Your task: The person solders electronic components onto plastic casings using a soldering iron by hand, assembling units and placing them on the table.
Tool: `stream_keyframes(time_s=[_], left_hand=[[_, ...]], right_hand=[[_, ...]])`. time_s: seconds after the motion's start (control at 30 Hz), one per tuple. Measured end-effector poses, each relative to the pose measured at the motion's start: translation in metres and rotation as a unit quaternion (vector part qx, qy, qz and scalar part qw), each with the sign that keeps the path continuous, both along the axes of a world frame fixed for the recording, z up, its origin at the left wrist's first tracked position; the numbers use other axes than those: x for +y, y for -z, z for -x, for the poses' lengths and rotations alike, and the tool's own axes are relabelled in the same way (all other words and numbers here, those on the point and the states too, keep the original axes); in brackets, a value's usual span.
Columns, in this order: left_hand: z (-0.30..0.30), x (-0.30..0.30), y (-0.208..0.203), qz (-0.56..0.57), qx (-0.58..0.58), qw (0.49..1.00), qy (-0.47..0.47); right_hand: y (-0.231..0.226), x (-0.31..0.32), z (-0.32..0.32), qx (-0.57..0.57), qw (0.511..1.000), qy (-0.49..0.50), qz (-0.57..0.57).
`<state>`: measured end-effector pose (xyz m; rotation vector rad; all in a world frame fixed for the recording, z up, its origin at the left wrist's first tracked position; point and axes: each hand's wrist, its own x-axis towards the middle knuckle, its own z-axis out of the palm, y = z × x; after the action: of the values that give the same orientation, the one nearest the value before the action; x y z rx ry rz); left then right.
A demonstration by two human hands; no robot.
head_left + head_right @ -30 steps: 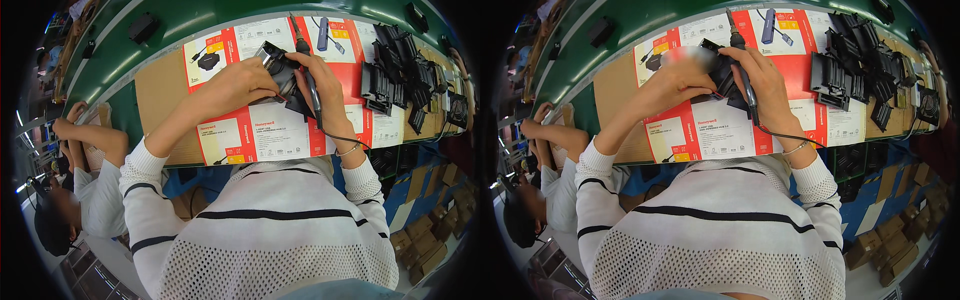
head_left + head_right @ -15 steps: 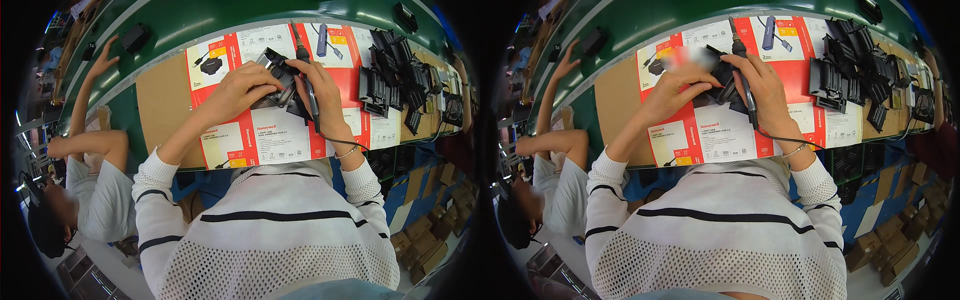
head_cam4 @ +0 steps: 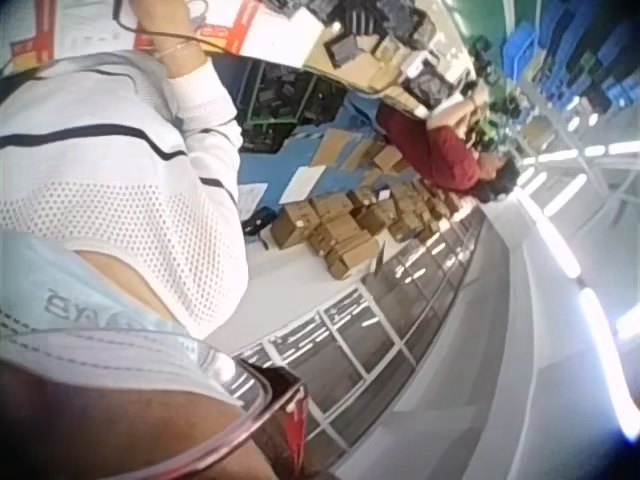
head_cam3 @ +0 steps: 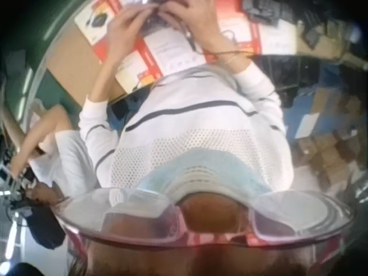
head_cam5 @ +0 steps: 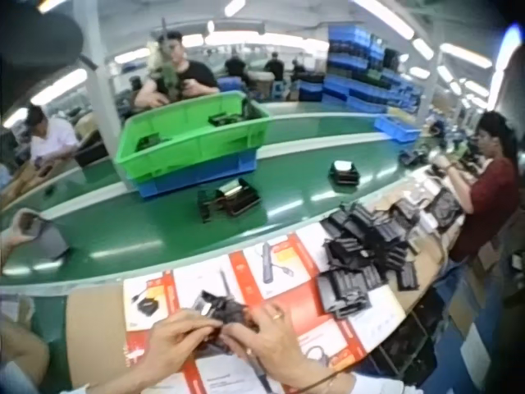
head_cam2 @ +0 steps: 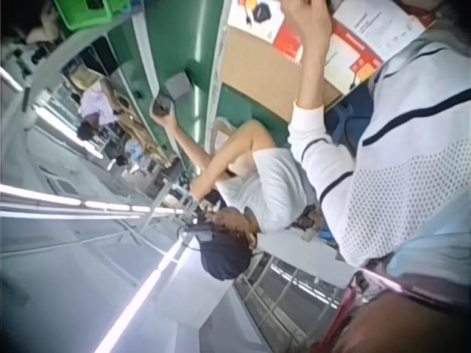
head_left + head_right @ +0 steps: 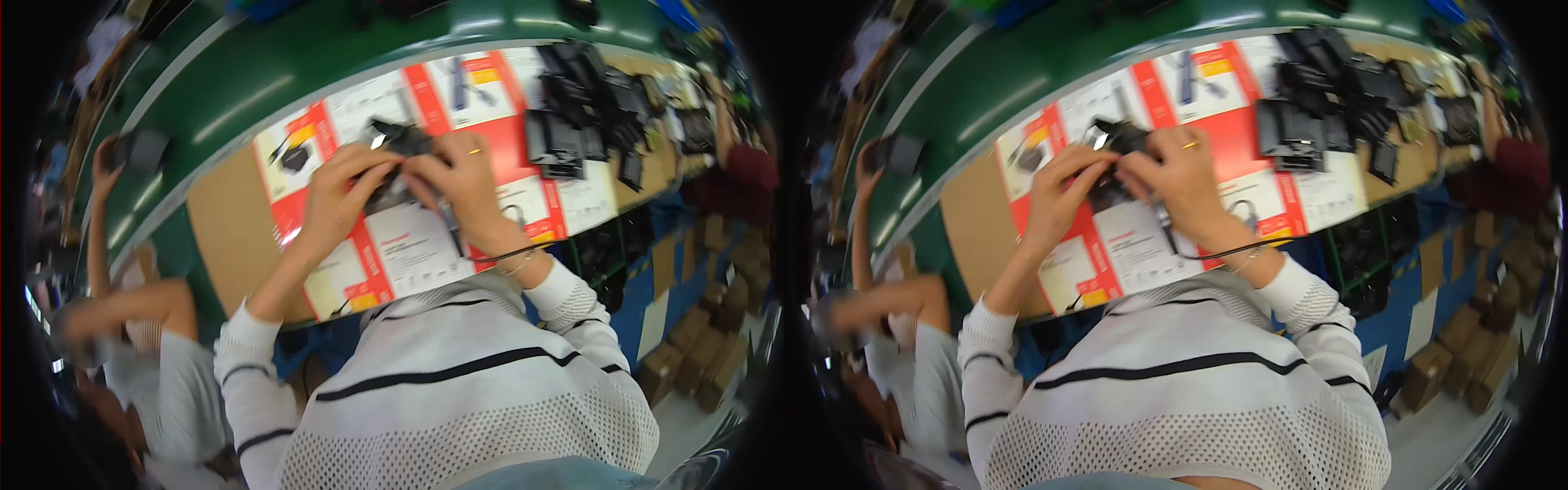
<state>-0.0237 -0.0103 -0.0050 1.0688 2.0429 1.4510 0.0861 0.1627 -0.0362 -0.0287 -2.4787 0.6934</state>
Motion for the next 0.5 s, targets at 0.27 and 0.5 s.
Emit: stream_keyframes(time_s=[0.27, 0.5], left_hand=[[-0.007, 0.008, 0.002, -0.024, 0.056, 0.998, -0.018], [0.021, -0.031, -0.07, 0.101, -0.182, 0.978, 0.03]], right_hand=[[-0.02, 0.012, -0.003, 0.048, 0.997, -0.01, 0.052], [-0.022, 0.041, -0.043, 0.016, 0.997, 0.019, 0.077]])
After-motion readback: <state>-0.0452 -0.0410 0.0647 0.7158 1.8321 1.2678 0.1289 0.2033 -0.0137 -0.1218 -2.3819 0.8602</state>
